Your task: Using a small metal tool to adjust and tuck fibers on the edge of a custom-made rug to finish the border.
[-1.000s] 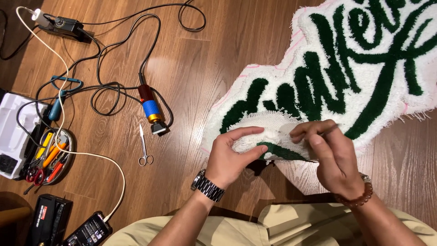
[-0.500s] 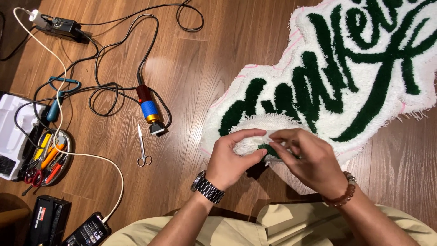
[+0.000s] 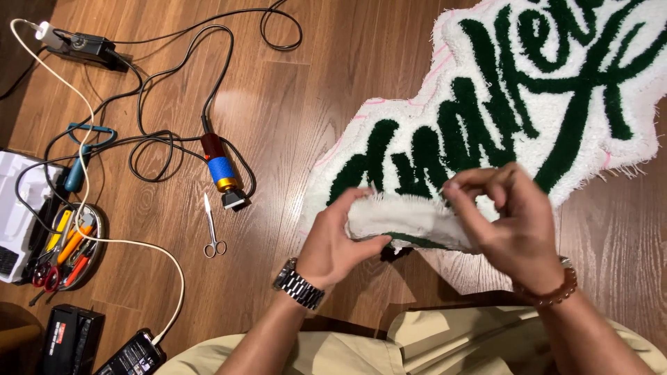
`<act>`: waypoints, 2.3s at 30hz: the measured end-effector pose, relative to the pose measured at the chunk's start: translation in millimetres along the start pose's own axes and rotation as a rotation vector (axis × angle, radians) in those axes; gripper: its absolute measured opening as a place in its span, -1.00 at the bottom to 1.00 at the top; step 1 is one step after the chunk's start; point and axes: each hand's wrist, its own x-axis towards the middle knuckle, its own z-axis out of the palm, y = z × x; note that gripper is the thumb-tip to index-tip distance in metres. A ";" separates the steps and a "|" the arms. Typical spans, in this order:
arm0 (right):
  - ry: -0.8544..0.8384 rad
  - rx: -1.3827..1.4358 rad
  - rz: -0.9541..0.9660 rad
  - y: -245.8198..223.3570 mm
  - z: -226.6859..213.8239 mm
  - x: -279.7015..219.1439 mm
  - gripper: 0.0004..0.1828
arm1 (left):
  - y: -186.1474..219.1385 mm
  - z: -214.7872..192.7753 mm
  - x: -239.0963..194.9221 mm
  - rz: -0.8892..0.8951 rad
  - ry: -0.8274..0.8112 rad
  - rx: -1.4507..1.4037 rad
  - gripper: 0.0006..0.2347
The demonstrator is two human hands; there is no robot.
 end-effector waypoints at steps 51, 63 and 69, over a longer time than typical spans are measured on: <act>-0.539 0.160 0.706 86.6 125.7 -31.5 -0.54 | -160.7 -184.6 -79.4 0.387 -0.325 1.070 -0.73; -0.748 0.506 0.699 -83.9 317.0 -26.8 -0.67 | -173.2 -201.5 -132.0 -0.290 0.368 -0.369 -0.60; -0.766 0.435 0.551 -116.8 376.7 -33.3 -0.50 | -211.9 -249.8 -166.9 -0.229 0.677 -0.708 -0.71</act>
